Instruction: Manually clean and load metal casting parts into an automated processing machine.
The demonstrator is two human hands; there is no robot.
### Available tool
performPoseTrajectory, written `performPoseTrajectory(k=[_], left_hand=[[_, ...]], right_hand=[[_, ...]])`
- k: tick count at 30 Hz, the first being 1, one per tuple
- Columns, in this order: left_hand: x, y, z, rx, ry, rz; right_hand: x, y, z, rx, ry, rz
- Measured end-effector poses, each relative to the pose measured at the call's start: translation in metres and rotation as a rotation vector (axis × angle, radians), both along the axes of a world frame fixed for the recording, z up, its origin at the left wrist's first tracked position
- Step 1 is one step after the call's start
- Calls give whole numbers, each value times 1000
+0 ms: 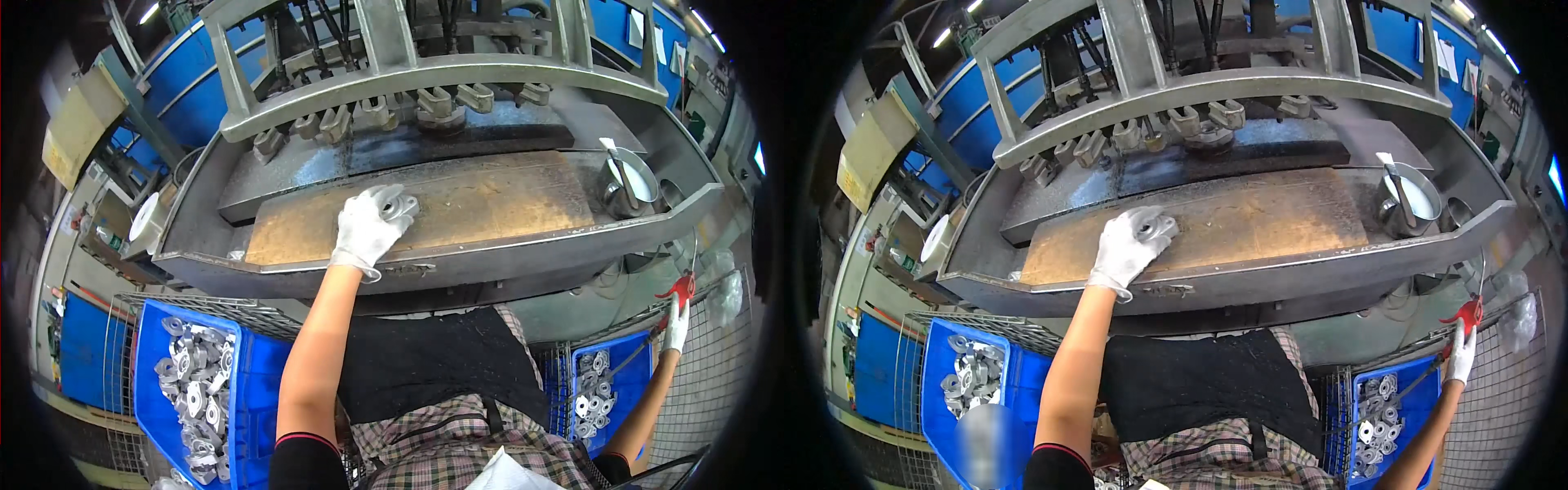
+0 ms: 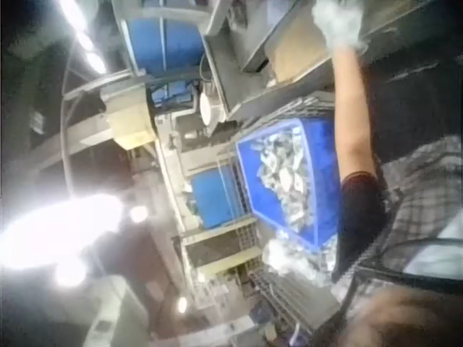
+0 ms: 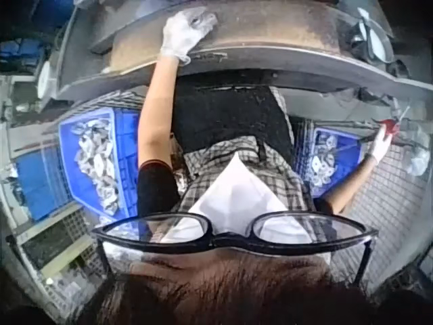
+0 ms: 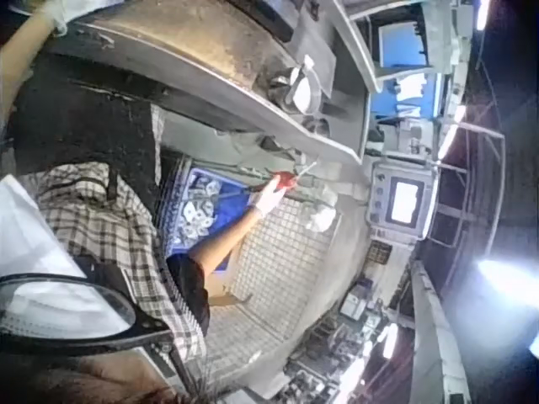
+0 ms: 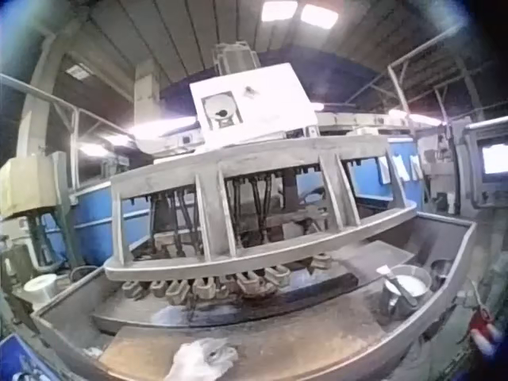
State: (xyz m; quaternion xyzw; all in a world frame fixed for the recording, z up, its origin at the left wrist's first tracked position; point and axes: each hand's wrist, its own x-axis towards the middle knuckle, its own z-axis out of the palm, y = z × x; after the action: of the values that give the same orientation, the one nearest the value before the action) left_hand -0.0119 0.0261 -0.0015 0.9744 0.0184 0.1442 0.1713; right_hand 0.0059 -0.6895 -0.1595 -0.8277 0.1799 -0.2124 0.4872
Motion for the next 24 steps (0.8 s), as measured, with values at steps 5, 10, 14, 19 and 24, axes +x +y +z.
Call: performPoseTrajectory(k=[5,10,14,19,24], left_hand=[[-54,-29,7,-1388,-208,-156],[-101,-50,-51,-2431,291,-264],[-122,-61,-118,-2670,428,-188],[-123,-56,-202,-2626,367,149],[-117,-35,-266,-2691,203,280]], right_hand=[[-12,43,44,204,166,-99],[0,10,61,-67,-67,25],[1,69,104,122,-61,158],[-23,221,138,-23,140,497],[-56,352,119,-257,278,1155]])
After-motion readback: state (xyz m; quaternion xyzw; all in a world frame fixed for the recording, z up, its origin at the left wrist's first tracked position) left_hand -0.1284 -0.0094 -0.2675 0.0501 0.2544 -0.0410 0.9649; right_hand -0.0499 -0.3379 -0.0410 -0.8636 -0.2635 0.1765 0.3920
